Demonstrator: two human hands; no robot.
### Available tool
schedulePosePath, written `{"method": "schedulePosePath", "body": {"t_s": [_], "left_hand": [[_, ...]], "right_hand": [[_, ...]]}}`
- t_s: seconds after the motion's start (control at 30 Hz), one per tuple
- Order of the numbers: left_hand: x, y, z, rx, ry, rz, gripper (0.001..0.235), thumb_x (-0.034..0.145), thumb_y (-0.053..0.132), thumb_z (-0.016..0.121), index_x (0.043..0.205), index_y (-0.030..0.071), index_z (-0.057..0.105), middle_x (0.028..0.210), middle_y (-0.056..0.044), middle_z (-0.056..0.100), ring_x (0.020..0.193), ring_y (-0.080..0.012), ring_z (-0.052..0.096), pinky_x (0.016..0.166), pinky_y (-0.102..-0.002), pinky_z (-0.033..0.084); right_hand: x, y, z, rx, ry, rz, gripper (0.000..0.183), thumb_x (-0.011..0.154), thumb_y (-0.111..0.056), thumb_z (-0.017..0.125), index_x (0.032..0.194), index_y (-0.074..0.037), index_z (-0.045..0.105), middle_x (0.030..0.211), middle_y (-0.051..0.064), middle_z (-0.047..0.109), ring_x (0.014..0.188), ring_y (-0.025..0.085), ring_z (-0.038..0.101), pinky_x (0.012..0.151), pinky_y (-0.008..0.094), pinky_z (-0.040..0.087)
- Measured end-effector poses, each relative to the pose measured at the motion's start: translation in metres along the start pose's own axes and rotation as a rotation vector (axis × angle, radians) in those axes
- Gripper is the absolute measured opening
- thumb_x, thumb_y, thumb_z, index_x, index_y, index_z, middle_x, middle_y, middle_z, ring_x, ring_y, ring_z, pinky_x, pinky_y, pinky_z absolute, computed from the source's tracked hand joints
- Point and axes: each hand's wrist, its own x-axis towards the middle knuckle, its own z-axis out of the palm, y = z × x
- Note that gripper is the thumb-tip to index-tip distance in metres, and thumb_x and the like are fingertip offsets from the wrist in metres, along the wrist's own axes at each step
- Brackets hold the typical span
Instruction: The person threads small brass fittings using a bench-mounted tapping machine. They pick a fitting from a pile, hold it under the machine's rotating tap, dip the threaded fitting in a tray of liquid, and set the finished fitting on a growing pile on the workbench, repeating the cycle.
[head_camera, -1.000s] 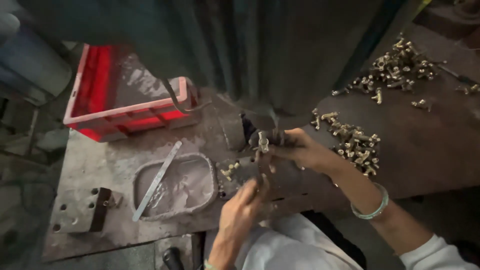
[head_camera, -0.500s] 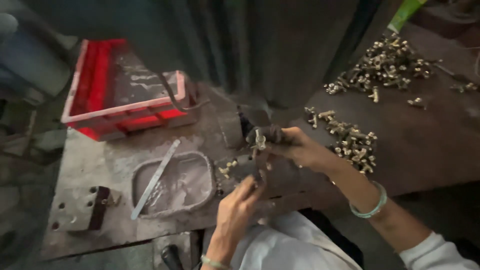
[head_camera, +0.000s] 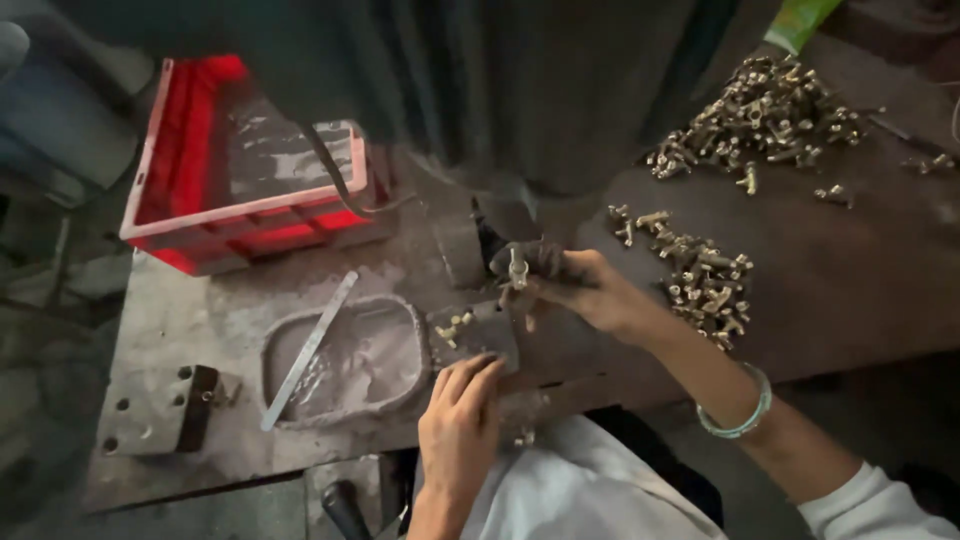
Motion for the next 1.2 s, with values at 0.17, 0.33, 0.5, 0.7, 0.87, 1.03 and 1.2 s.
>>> {"method": "schedulePosePath", "body": {"t_s": [0.17, 0.33, 0.5, 0.7, 0.87, 1.03, 1.2], "left_hand": [[-0.020, 0.013, -0.001, 0.015, -0.028, -0.024, 0.031, 0.078, 0.005, 0.071, 0.110, 0.009, 0.073, 0.112, -0.004, 0.071, 0.104, -0.0277, 0.066, 0.082, -0.038, 0.056], [-0.040, 0.010, 0.005, 0.025, -0.070, -0.076, 0.028, 0.079, 0.006, 0.071, 0.107, 0.010, 0.073, 0.105, -0.004, 0.071, 0.097, -0.0274, 0.066, 0.076, -0.038, 0.056], [-0.062, 0.003, 0.024, 0.093, -0.358, -0.206, 0.019, 0.084, 0.011, 0.065, 0.100, 0.013, 0.074, 0.091, -0.009, 0.069, 0.086, -0.0317, 0.069, 0.070, -0.044, 0.056], [-0.118, -0.051, 0.136, 0.294, -0.750, -0.227, 0.026, 0.091, 0.011, 0.061, 0.116, 0.008, 0.067, 0.110, -0.016, 0.069, 0.085, -0.0361, 0.072, 0.067, -0.048, 0.057], [-0.124, -0.090, 0.215, 0.438, -0.904, -0.182, 0.028, 0.091, 0.017, 0.060, 0.116, 0.014, 0.072, 0.117, -0.013, 0.072, 0.100, -0.0326, 0.073, 0.076, -0.046, 0.059], [-0.166, -0.191, 0.321, 0.434, -0.694, -0.235, 0.034, 0.099, 0.023, 0.048, 0.124, 0.016, 0.070, 0.127, -0.014, 0.069, 0.112, -0.0348, 0.068, 0.088, -0.049, 0.056], [-0.186, -0.252, 0.364, 0.380, -0.175, 0.160, 0.043, 0.092, 0.027, 0.045, 0.125, 0.010, 0.069, 0.129, -0.018, 0.070, 0.116, -0.0365, 0.066, 0.101, -0.048, 0.046]], "right_hand": [[-0.001, 0.017, -0.005, 0.016, 0.005, -0.044, 0.024, 0.103, -0.011, 0.062, 0.122, 0.002, 0.069, 0.108, 0.012, 0.076, 0.093, 0.020, 0.073, 0.077, 0.037, 0.064], [-0.005, 0.006, 0.002, -0.033, 0.048, -0.060, 0.027, 0.102, -0.011, 0.062, 0.124, 0.001, 0.067, 0.111, 0.009, 0.074, 0.101, 0.019, 0.073, 0.077, 0.037, 0.064], [-0.004, -0.007, 0.010, -0.060, 0.093, 0.024, 0.032, 0.100, -0.013, 0.060, 0.129, -0.002, 0.066, 0.111, 0.009, 0.075, 0.103, 0.019, 0.075, 0.078, 0.037, 0.065], [-0.006, -0.003, 0.010, -0.080, 0.079, -0.014, 0.036, 0.102, -0.016, 0.061, 0.134, -0.002, 0.065, 0.111, 0.011, 0.078, 0.096, 0.018, 0.074, 0.079, 0.035, 0.064], [-0.006, -0.001, 0.012, -0.079, 0.133, 0.000, 0.033, 0.101, -0.017, 0.062, 0.129, -0.002, 0.068, 0.109, 0.011, 0.078, 0.094, 0.018, 0.075, 0.077, 0.035, 0.065], [-0.005, 0.010, 0.014, -0.051, 0.171, -0.050, 0.030, 0.101, -0.016, 0.065, 0.126, 0.000, 0.069, 0.108, 0.011, 0.077, 0.094, 0.019, 0.075, 0.077, 0.036, 0.065], [-0.005, 0.013, 0.016, 0.026, 0.155, -0.083, 0.029, 0.099, -0.016, 0.065, 0.123, -0.001, 0.068, 0.111, 0.008, 0.077, 0.098, 0.018, 0.076, 0.078, 0.037, 0.064]]}}
